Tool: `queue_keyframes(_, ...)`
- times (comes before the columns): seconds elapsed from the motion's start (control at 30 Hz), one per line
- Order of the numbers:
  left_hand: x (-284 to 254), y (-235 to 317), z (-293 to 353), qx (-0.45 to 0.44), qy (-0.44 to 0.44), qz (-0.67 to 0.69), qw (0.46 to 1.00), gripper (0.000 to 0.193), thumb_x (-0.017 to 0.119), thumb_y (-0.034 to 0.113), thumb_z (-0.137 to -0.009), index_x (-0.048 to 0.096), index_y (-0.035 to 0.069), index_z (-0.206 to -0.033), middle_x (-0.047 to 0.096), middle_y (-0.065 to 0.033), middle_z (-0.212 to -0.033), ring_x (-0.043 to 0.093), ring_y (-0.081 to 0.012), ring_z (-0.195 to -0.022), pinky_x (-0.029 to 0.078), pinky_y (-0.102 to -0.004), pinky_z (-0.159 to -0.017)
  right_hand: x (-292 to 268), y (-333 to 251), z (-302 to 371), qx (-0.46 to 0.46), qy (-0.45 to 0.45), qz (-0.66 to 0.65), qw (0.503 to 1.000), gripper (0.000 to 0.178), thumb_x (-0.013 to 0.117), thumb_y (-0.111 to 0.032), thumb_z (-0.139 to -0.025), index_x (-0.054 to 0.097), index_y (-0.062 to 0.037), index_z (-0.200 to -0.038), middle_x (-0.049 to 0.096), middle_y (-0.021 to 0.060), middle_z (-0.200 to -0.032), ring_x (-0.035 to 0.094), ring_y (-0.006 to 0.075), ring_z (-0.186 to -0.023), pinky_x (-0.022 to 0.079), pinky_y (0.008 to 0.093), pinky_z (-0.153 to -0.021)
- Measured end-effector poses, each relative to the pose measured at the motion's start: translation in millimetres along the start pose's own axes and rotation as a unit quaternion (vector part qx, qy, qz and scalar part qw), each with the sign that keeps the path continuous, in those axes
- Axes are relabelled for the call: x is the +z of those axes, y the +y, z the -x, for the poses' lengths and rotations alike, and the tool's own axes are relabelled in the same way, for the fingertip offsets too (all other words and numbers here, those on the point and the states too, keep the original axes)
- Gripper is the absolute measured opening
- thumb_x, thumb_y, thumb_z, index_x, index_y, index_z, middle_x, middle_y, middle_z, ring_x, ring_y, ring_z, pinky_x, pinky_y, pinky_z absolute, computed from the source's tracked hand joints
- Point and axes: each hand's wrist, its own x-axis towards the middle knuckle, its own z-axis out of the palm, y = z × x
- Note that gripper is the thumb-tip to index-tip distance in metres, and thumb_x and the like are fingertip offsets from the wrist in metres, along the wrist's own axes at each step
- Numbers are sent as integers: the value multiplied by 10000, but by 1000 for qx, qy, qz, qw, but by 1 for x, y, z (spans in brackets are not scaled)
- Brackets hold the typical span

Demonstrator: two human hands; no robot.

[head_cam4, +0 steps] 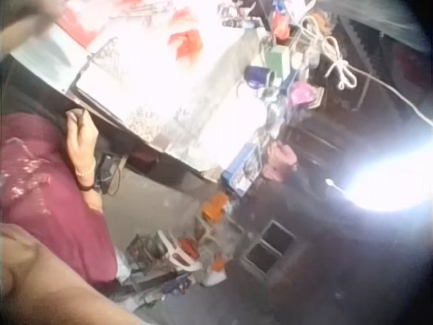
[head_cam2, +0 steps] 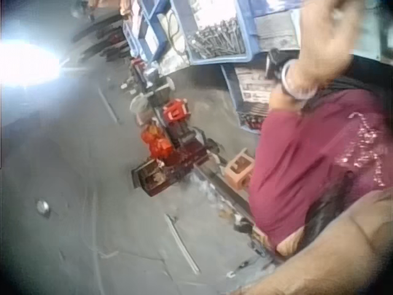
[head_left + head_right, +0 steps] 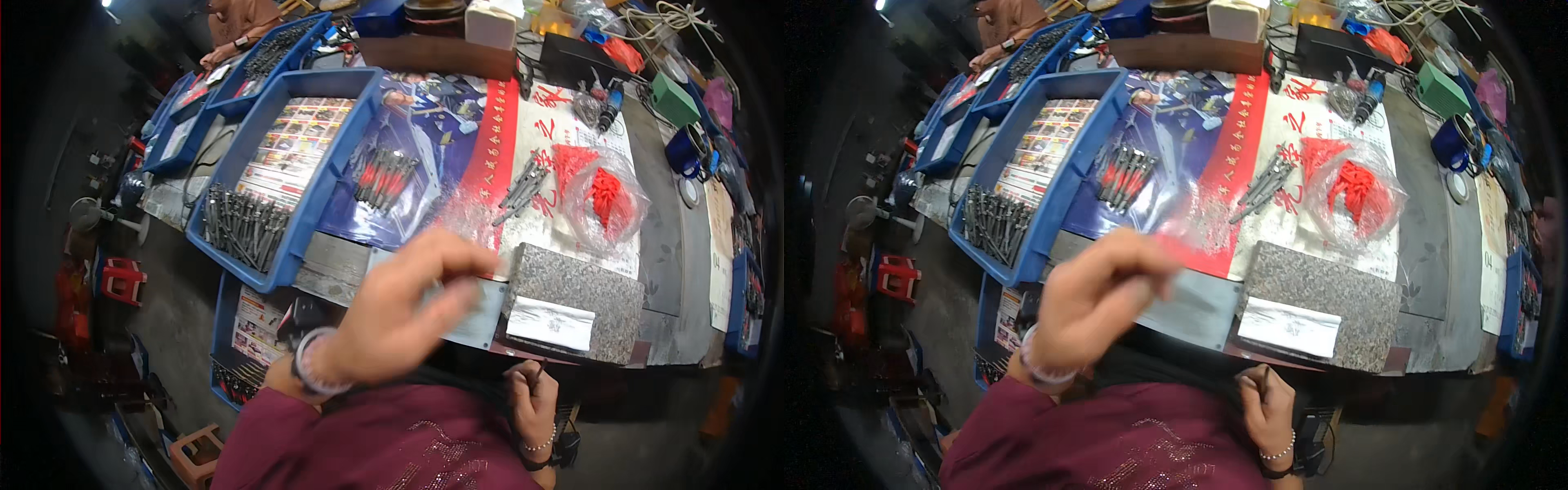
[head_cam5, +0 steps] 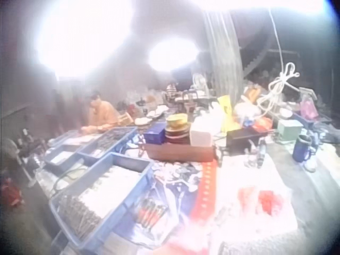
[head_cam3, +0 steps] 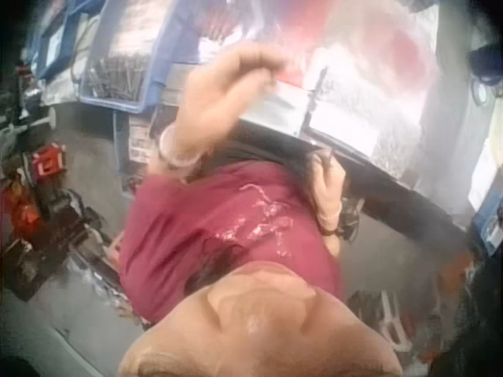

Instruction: The person repeatedly picks up thin metal rods and red plastic sleeves, slides the sleeves onto the rods, and places the assembled pieces into a blue bin. The person also uses a small hammer to tap the rods while seated at a cluttered workbench.

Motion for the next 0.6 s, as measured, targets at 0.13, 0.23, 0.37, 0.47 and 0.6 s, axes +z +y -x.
queue_keyframes(0.13, 44, 67, 6, 43, -96, 436, 894, 211, 553, 85, -923, 593, -60, -1072, 595, -116, -983, 577, -185, -844, 468, -281, -758, 7, -11, -9, -60, -46, 39, 996, 48, 595, -23, -867, 613, 20, -858, 567, 116, -706, 554, 219, -575, 451, 299, -552)
queue_keyframes(0.23, 89, 97, 1, 91, -7, 559, 824, 249, 540, 202, -912, 564, -23, -1016, 581, -150, -881, 584, -224, -771, 478, -309, -702, 15, -16, -8, -54, -60, 52, 995, 26, 632, -7, -844, 616, 11, -854, 593, 132, -749, 583, 260, -601, 464, 307, -561)
queue_keyframes(0.37, 64, 98, 10, -6, -197, 405, 893, 209, 539, 144, -878, 541, -53, -946, 554, -157, -902, 564, -246, -762, 476, -331, -703, 21, -12, -4, -89, -39, 72, 993, 41, 573, 15, -871, 585, 33, -836, 594, 90, -742, 511, 122, -601, 408, 242, -556)
queue_keyframes(0.47, 63, 87, 11, 167, -192, 365, 896, 184, 540, 104, -796, 518, -47, -898, 486, -136, -923, 529, -266, -756, 457, -339, -679, 19, -10, 2, -22, -42, 60, 997, 83, 559, -18, -893, 580, 36, -834, 593, 79, -740, 507, 121, -610, 417, 245, -571)
queue_keyframes(0.6, 68, 93, 7, 118, -213, 352, 904, 190, 532, 101, -806, 517, -20, -952, 501, -114, -925, 542, -223, -811, 452, -332, -723, 16, -9, -1, -75, -39, 107, 991, 76, 577, -21, -886, 585, 32, -833, 594, 81, -741, 516, 125, -617, 424, 240, -585)
